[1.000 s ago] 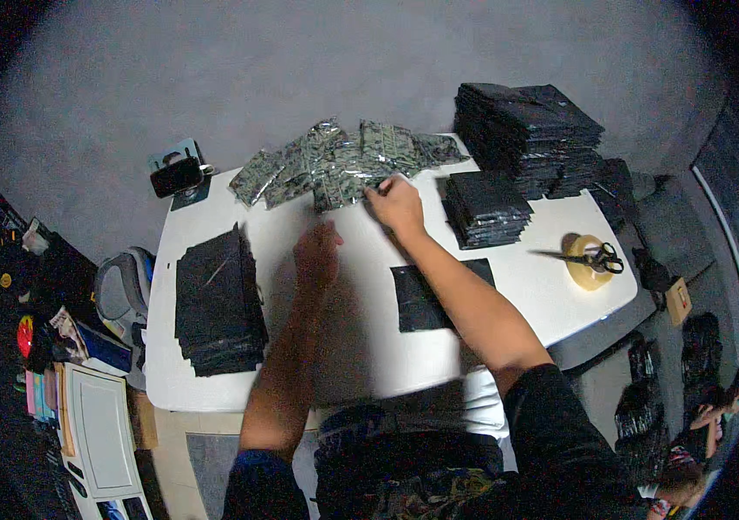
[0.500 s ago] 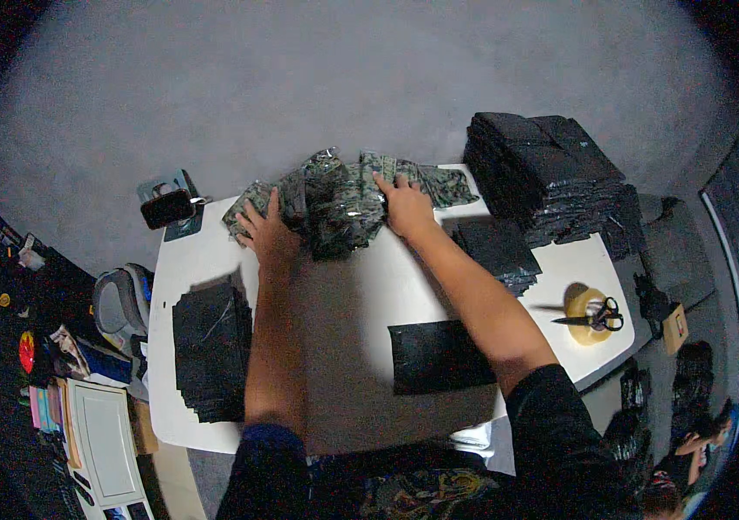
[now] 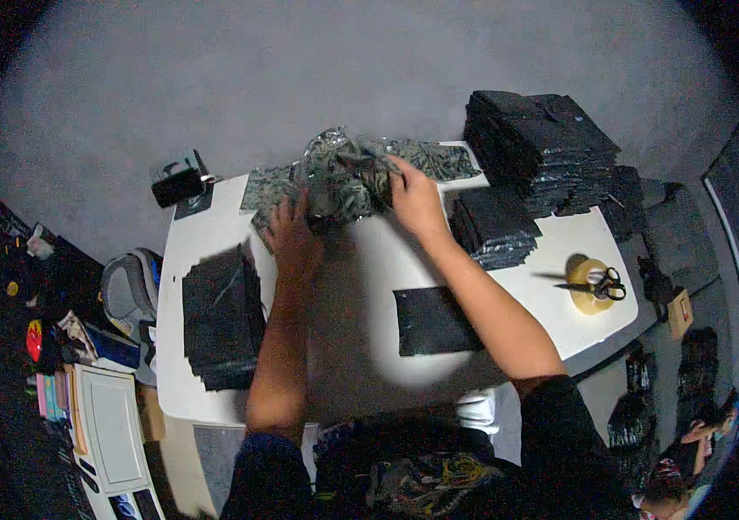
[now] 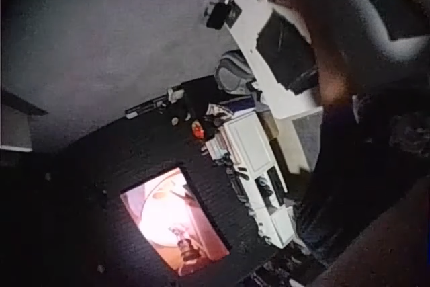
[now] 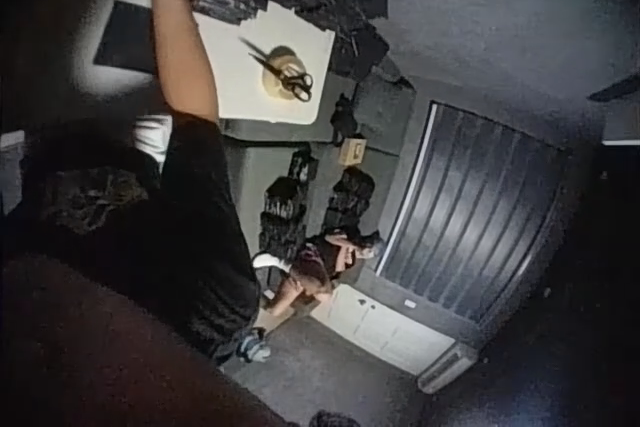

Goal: The recorder is packing camouflage-patterned items into black plastic bags on a table.

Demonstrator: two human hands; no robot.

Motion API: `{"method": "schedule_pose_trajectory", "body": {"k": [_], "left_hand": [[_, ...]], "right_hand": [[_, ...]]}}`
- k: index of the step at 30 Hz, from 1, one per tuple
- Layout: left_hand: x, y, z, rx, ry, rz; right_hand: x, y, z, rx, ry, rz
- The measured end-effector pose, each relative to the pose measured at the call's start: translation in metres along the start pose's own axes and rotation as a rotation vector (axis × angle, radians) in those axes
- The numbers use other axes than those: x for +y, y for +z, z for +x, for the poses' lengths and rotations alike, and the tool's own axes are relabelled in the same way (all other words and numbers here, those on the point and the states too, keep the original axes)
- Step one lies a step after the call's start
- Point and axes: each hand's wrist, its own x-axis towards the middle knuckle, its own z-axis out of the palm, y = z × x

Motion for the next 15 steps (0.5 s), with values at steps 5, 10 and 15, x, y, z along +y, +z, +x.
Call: {"method": "schedule_pose_trajectory", "body": {"k": [5,10,15], "left_hand": [[0.04,-0.019,-0.014,-0.293,-0.017,0.062],[0.026,0.007,-0.03,0.149,0.324,-0.378],[-0.016,0.034,-0.06,0.148,0.097,-0.728]], "right_hand": [[0.022,0.003,-0.006,0.194,-0.05,0.064],[0.028,0.049,-0.022,0.047,-0.377,-0.033],[0.008,0.066,-0.033,-0.469,-0.187,-0.035]]}}
